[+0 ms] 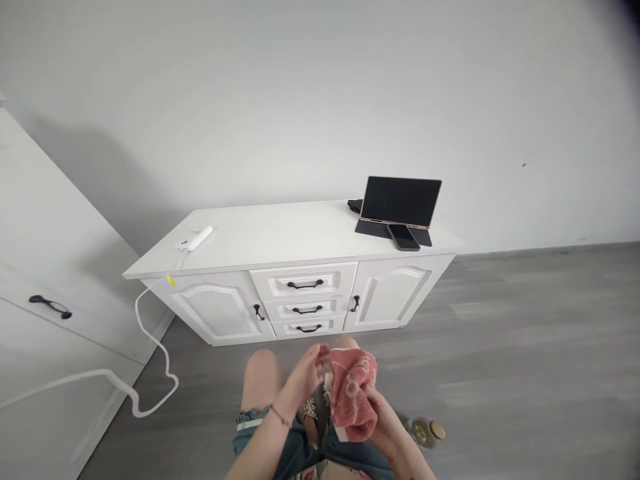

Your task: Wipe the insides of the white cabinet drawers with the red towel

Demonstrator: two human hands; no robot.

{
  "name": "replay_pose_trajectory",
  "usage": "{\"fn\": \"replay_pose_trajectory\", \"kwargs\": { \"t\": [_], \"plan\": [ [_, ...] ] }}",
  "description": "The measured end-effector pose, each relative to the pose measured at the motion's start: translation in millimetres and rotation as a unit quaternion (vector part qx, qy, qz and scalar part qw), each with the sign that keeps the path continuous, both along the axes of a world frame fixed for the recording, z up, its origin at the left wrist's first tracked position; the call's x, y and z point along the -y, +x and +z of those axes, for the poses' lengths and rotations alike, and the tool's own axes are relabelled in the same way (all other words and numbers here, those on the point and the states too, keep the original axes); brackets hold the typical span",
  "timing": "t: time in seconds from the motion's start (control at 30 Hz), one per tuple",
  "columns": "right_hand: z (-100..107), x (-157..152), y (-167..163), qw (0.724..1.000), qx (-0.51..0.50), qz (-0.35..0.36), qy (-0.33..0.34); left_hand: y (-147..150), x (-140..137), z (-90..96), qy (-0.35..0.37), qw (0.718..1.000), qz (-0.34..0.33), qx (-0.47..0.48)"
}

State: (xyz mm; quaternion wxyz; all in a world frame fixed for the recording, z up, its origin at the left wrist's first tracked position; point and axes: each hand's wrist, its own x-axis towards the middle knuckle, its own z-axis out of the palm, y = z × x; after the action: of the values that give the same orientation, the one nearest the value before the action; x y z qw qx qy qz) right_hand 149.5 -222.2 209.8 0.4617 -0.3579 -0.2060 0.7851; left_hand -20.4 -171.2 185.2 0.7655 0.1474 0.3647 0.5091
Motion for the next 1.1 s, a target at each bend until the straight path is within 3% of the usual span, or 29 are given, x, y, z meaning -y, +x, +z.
{"fn": "replay_pose_trajectory", "kwargs": {
  "t": [0.1,0.2,0.33,0.47,0.6,0.73,0.97,1.1],
  "plan": [
    [3,8,-12,0.997,0.056,0.053,-0.012,6,71,-19.8,-0.025,0.996,-0.009,0.090],
    [3,16,-22,0.972,0.175,0.135,0.077,5,114,-29.6,-0.041,0.989,0.027,0.143],
    [-2,27,-31,0.907,0.305,0.214,0.199,-4,135,-32.9,-0.055,0.991,0.078,0.091],
    [-2,36,-32,0.882,0.346,0.231,0.220,-11,139,-35.4,-0.067,0.994,0.083,0.039],
    [-1,41,-27,0.904,0.278,0.240,0.221,-11,142,-41.6,-0.054,0.995,0.078,0.034],
    [-14,43,-23,0.933,0.177,0.236,0.206,-7,142,-50.4,-0.049,0.995,0.084,0.032],
    [-40,40,-27,0.967,0.182,0.161,0.080,-1,140,-43.5,-0.070,0.992,0.097,0.029],
    [-45,40,-27,0.989,0.121,0.086,-0.005,1,139,-31.8,-0.043,0.995,0.065,0.067]
  ]
}}
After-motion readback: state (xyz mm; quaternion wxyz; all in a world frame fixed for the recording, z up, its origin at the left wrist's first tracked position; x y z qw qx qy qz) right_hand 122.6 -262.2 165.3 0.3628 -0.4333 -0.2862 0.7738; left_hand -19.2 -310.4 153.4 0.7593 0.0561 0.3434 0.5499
